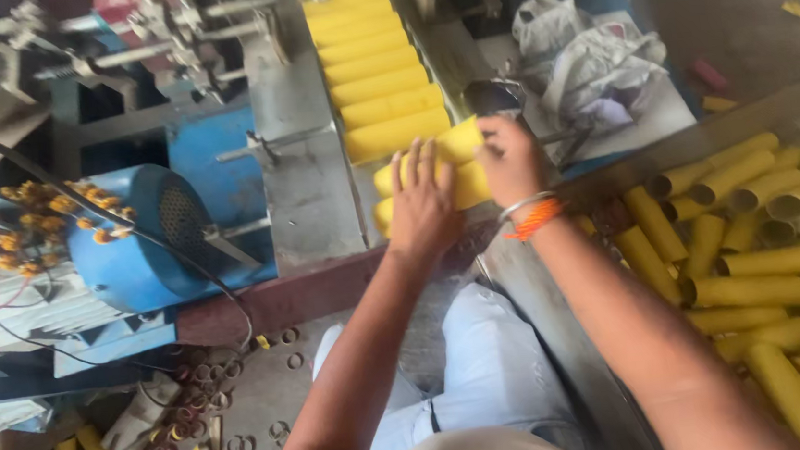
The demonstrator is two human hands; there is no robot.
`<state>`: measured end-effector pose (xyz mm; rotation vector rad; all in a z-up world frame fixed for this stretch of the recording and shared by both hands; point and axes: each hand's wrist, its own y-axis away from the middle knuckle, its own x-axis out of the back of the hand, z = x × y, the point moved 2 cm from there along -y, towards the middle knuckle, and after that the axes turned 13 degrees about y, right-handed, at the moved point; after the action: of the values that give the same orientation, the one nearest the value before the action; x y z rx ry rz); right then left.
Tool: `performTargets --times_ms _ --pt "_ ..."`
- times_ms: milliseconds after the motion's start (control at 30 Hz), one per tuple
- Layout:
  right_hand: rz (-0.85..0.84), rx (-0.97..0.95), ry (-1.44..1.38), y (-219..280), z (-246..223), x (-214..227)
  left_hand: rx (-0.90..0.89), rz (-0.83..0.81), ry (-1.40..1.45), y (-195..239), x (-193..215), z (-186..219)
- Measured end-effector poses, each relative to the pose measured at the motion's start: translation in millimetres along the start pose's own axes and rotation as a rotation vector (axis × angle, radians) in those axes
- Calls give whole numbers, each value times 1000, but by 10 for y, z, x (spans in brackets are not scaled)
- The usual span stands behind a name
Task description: The person repeatedly picks up yellow cylindrical objects from a large bin and places them onto a conveyor belt. The person handles the cylinders one at a time, moving them from the bin to the belt in a continuous loop.
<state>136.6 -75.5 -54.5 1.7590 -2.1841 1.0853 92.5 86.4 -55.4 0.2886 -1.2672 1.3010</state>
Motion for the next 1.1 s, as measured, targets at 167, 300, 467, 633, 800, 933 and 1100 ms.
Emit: performTargets --times_ms 167,300,467,633,800,933,1100 --pt "-4 74 426 -62 132 -243 91 -9 -111 200 -267 -699" --pt "86 217 541 87 284 392 144 -109 -210 201 -390 -819" --pt "71 -229 428 1135 1516 1538 167 -221 -192 217 -73 -663" --pt "-177 -637 531 2497 2528 1937 6 -74 277 132 21 251" --pt "-344 -263 577 2820 2450 1077 -243 -268 697 93 -433 1491" --pt "-632 -188 583 2708 2375 552 -83 -662 486 56 -784 1791" --pt "-779 -480 484 2550 2482 787 -86 -574 495 111 -818 1687"
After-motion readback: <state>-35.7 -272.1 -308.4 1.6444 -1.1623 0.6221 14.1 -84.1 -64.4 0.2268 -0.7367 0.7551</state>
